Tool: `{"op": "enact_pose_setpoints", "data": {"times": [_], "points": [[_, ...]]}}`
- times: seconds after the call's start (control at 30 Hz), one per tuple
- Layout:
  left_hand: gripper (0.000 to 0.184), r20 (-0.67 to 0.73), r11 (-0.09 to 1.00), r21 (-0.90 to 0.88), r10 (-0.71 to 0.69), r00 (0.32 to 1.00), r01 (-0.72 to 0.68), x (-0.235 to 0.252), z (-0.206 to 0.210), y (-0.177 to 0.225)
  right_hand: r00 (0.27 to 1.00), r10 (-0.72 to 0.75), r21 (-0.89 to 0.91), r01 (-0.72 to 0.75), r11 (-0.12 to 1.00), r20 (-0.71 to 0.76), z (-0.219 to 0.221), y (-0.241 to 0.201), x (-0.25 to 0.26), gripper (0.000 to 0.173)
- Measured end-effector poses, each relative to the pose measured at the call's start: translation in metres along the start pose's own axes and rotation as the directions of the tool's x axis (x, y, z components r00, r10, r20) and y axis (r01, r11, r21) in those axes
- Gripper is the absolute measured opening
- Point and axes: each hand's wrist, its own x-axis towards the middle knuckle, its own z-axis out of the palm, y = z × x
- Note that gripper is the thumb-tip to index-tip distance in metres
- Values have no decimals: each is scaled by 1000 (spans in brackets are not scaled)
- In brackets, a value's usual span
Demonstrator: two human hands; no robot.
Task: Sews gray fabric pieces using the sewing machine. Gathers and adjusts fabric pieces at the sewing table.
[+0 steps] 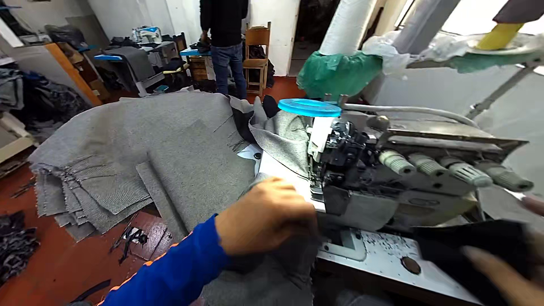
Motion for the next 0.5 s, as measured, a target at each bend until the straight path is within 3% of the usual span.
{"op": "enact_pose_setpoints", "data": {"times": [0.03, 0.1, 0.17, 0.27, 0.37, 0.5], "points": [[9, 59, 998, -49, 44, 997, -41, -1, -3, 8, 999, -28, 11, 28, 1000, 19, 20, 0, -8, 73], [12, 75, 995, -86, 46, 996, -39, -9, -3, 12, 999, -33, 37, 34, 999, -26, 72, -6, -18, 54], [15, -44, 997, -59, -48, 998, 45, -20, -3, 11, 995, -54, 81, 60, 995, -81, 121, -11, -24, 35], [20, -274, 990, -4, -139, 952, 143, -23, 2, 12, 986, -102, 301, 139, 943, -135, 174, -20, -31, 24], [12, -318, 983, -61, -184, 930, 173, -19, 7, 8, 988, -54, 550, 126, 826, -146, 189, -36, -31, 17], [8, -236, 950, -244, -253, 938, 195, -16, 7, 8, 986, 76, 687, 48, 725, -149, 193, -40, -29, 18]]}}
